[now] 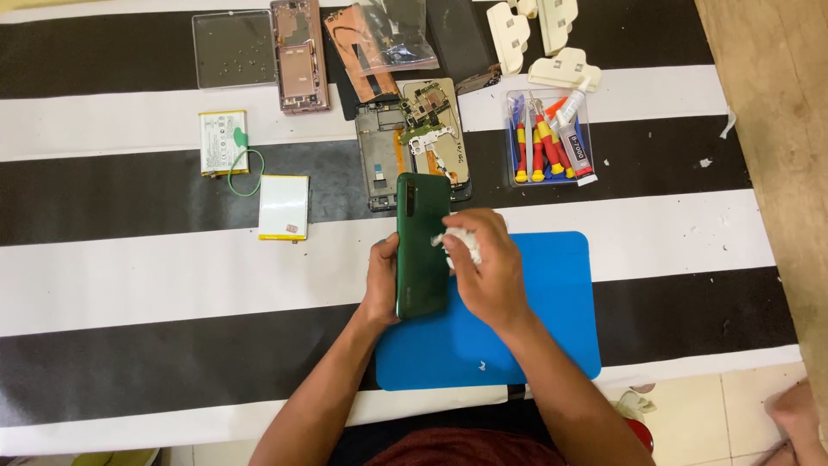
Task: Cleaning a workspace and a mobile phone before using precision tools to work on internal components of a disassembled device.
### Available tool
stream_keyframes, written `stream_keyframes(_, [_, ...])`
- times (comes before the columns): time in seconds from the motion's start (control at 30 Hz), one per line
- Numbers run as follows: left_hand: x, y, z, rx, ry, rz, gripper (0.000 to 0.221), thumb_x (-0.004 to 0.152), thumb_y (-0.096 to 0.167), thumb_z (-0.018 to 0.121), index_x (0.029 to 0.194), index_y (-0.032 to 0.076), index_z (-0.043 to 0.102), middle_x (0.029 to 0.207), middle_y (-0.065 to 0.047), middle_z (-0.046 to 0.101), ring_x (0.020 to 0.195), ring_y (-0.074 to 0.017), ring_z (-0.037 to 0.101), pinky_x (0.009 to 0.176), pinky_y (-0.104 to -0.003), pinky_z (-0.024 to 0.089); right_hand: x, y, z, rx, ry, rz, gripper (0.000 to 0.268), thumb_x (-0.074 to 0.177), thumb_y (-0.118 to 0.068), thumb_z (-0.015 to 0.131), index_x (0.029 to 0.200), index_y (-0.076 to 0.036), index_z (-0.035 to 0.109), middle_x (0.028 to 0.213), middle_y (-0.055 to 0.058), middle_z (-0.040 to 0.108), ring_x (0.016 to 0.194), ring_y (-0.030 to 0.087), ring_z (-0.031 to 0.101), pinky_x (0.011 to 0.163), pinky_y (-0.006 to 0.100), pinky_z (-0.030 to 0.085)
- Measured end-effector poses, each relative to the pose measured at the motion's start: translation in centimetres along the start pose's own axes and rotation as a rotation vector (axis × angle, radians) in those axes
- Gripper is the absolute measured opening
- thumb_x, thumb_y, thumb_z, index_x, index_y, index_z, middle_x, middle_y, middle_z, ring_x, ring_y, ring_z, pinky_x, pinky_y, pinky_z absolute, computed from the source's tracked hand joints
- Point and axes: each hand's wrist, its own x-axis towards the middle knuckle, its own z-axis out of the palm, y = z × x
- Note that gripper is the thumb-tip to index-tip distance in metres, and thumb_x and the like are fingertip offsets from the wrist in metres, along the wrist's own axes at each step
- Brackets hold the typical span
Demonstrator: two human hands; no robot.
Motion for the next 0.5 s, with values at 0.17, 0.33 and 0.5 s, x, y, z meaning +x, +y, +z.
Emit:
stream_keyframes(0.17, [0.4,0.6,0.1,-0.022,0.01,0.001,0.056,0.09,0.059,0.049,0.102,0.01,0.072,0.085,-0.017,0.073,0.07,-0.025,0.072,0.053,-0.029,0.059,0.0,-1.8,-2.0,0.174,-0.287,0.112,0.069,0.074,0.002,0.059,0.142,0.001,0.044,0.131,0.02,0.043,0.116,0.036,0.044,0.1,0.053,0.04])
stream_keyframes(0.33, [-1.0,1.0,1.1,-0.047,0.029,-0.021,0.054,0.088,0.058,0.05,0.101,0.01,0.073,0.084,-0.016,0.073,0.069,-0.0256,0.072,0.052,-0.031,0.059,0.8,0.7,-2.4,-0.104,-0.198,-0.187,0.033,0.097,0.008,0.056,0.123,-0.008,0.069,0.118,0.014,0.063,0.109,0.04,0.068,0.091,0.048,0.058])
stream_keyframes(0.5, [-1.2,2.0,3.3,-0.062,-0.059,0.066,0.064,0.086,0.057,0.038,0.108,0.006,0.071,0.094,-0.02,0.073,0.083,-0.0318,0.074,0.069,-0.038,0.061,-2.6,1.1,0.6,-0.045,0.001,-0.347,0.026,0.1,0.0,0.056,0.107,-0.01,0.078,0.108,0.008,0.077,0.094,0.032,0.073,0.085,0.045,0.06])
